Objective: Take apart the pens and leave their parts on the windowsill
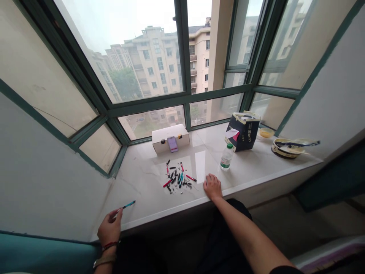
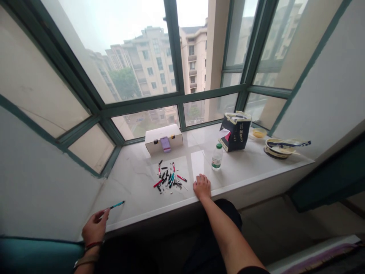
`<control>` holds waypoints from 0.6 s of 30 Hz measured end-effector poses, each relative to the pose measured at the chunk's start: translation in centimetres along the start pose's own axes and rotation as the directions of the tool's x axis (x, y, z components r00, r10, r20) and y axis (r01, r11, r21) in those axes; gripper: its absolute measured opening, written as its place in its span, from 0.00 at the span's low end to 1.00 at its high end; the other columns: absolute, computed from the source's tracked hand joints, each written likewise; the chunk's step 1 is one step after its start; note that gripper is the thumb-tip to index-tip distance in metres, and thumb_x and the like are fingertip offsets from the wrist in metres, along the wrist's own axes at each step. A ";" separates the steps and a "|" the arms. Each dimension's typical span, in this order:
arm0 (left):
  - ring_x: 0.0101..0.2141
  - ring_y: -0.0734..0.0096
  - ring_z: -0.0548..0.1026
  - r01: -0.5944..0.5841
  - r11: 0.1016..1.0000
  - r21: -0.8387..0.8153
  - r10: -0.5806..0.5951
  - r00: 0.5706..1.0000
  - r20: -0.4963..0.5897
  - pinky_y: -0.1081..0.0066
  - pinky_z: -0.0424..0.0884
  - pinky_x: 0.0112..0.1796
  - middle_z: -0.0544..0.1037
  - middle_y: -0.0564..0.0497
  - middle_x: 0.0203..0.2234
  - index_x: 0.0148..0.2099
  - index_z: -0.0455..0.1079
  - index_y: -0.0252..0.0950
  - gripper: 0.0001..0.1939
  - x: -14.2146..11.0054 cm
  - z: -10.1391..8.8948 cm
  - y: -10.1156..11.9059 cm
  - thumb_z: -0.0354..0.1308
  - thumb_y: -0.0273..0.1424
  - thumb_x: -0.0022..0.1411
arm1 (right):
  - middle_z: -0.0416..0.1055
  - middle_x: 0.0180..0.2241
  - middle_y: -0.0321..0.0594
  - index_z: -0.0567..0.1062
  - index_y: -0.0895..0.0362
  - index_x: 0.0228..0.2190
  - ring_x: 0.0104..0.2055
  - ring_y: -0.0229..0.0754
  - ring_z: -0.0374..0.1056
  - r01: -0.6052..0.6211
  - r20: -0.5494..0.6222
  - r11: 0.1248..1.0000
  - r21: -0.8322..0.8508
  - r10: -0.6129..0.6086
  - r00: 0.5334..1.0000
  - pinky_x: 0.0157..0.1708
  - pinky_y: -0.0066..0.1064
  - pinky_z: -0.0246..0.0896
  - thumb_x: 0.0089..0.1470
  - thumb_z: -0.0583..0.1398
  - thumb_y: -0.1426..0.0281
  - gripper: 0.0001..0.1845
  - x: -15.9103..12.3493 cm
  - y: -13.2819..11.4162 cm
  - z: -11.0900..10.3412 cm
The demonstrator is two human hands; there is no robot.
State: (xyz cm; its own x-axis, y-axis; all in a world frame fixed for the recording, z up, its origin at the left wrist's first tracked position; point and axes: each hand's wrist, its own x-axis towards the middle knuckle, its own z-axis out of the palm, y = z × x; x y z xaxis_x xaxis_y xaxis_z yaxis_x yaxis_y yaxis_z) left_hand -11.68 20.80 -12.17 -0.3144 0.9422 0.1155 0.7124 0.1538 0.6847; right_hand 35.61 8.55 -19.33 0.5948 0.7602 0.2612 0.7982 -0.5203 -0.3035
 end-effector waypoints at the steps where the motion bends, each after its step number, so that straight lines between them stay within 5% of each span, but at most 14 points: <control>1: 0.42 0.55 0.79 -0.014 0.996 -0.088 0.012 1.000 -0.029 0.58 0.73 0.47 0.82 0.48 0.37 0.43 0.74 0.41 0.23 -0.8 -0.3 0.5 0.59 0.52 0.54 | 0.65 0.59 0.49 0.73 0.56 0.49 0.61 0.51 0.56 0.000 -0.002 1.000 -0.002 0.000 1.000 0.56 0.40 0.50 0.60 0.54 0.69 0.17 0.0 0.0 0.0; 5: 0.47 0.55 0.78 -0.017 0.938 -0.345 0.007 1.000 -0.029 0.58 0.72 0.50 0.81 0.46 0.43 0.45 0.73 0.40 0.25 -4.3 -1.2 3.1 0.61 0.52 0.53 | 0.67 0.57 0.49 0.74 0.56 0.48 0.61 0.51 0.58 0.005 -0.020 1.000 -0.009 -0.005 1.000 0.56 0.40 0.52 0.59 0.55 0.69 0.16 -0.1 -0.2 -0.2; 10: 0.35 0.61 0.80 -0.005 0.825 -0.565 0.131 0.974 0.183 0.63 0.76 0.41 0.82 0.47 0.38 0.47 0.71 0.39 0.27 -8.6 -1.2 6.1 0.63 0.52 0.52 | 0.70 0.54 0.50 0.76 0.55 0.42 0.57 0.52 0.64 0.013 -0.053 0.996 0.090 -0.008 0.999 0.53 0.41 0.58 0.57 0.54 0.71 0.14 0.0 0.1 -1.0; 12: 0.29 0.64 0.77 -0.007 0.833 -0.554 0.204 0.934 0.294 0.67 0.76 0.34 0.83 0.49 0.37 0.47 0.73 0.41 0.26 -10.5 -0.8 6.8 0.62 0.52 0.53 | 0.73 0.49 0.51 0.77 0.54 0.37 0.52 0.53 0.68 -0.017 -0.065 0.974 0.228 0.032 0.997 0.50 0.41 0.62 0.56 0.53 0.70 0.12 -0.5 -0.2 -1.8; 15: 0.34 0.60 0.79 -0.032 0.848 -0.529 0.290 0.864 0.412 0.68 0.77 0.36 0.83 0.50 0.37 0.42 0.78 0.45 0.21 -13.7 0.3 7.1 0.65 0.51 0.51 | 0.76 0.33 0.48 0.76 0.54 0.28 0.38 0.52 0.73 -0.106 -0.030 0.845 0.525 0.143 0.989 0.41 0.40 0.67 0.60 0.50 0.63 0.17 -3.1 -1.5 -3.6; 18: 0.38 0.57 0.79 -0.081 0.835 -0.545 0.397 0.775 0.493 0.67 0.77 0.41 0.83 0.51 0.36 0.38 0.80 0.49 0.15 -17.0 1.4 7.1 0.66 0.49 0.50 | 0.75 0.27 0.39 0.77 0.50 0.25 0.31 0.51 0.71 -0.099 0.114 0.666 0.739 0.022 0.993 0.30 0.38 0.66 0.59 0.54 0.54 0.20 -7.8 -3.7 -6.0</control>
State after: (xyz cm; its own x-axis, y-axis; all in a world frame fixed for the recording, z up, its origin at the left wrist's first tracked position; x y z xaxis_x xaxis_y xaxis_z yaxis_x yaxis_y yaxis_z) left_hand -0.36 6.28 -10.28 0.3481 0.9374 0.0065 0.2784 -0.1100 0.9541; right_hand 28.55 2.21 -14.76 0.5977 0.7878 0.1486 0.4026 -0.1346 -0.9054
